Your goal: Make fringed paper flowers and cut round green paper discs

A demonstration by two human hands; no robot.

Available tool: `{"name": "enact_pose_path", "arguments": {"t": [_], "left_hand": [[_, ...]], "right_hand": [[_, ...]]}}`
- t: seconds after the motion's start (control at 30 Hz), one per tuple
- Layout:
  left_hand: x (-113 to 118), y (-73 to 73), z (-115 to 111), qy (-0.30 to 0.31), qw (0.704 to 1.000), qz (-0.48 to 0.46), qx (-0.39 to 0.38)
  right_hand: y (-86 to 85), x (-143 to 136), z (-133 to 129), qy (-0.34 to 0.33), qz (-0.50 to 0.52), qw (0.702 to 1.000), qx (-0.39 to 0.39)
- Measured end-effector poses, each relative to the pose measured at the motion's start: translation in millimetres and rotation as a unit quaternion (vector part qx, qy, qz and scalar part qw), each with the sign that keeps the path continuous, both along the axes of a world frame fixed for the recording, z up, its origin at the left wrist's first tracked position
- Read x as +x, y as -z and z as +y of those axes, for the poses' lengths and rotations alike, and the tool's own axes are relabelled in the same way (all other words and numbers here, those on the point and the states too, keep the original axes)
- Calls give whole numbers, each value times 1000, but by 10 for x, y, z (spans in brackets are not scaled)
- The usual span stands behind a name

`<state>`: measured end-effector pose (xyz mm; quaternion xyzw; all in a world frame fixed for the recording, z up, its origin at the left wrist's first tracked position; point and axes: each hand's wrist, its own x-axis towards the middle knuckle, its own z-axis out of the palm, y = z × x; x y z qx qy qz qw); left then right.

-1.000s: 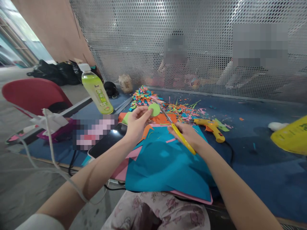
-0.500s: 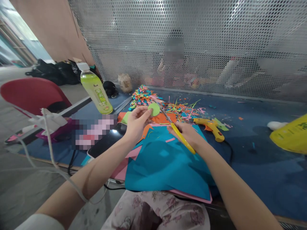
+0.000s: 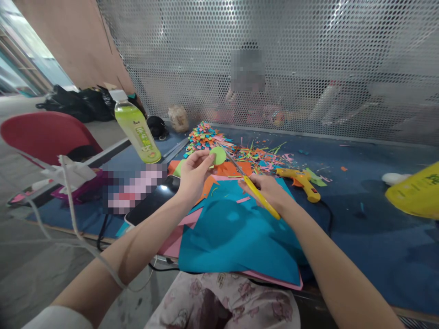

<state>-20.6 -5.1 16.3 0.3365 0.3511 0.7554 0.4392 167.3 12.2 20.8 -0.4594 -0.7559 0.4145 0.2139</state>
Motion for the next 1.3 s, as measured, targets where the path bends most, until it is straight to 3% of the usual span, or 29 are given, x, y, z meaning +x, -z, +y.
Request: {"name": "enact_pose_path", "arguments": {"t": [0.13,0.47,0.87,1.3], "left_hand": [[-21,13,30,-7,1000,-4,15],[-27,23,31,-1,999,33,17],[-58,32,62,-14,999,23,23],[-50,45,58,-8,998,57,21]], "right_hand": [[-18,-13,-18,10,7,999,-34],[-37,-12,2,5,-29,998,51],[-65,-11,-41,12,-10,1000,-23],[-81,-21,-21,3,-58,996,63]]}}
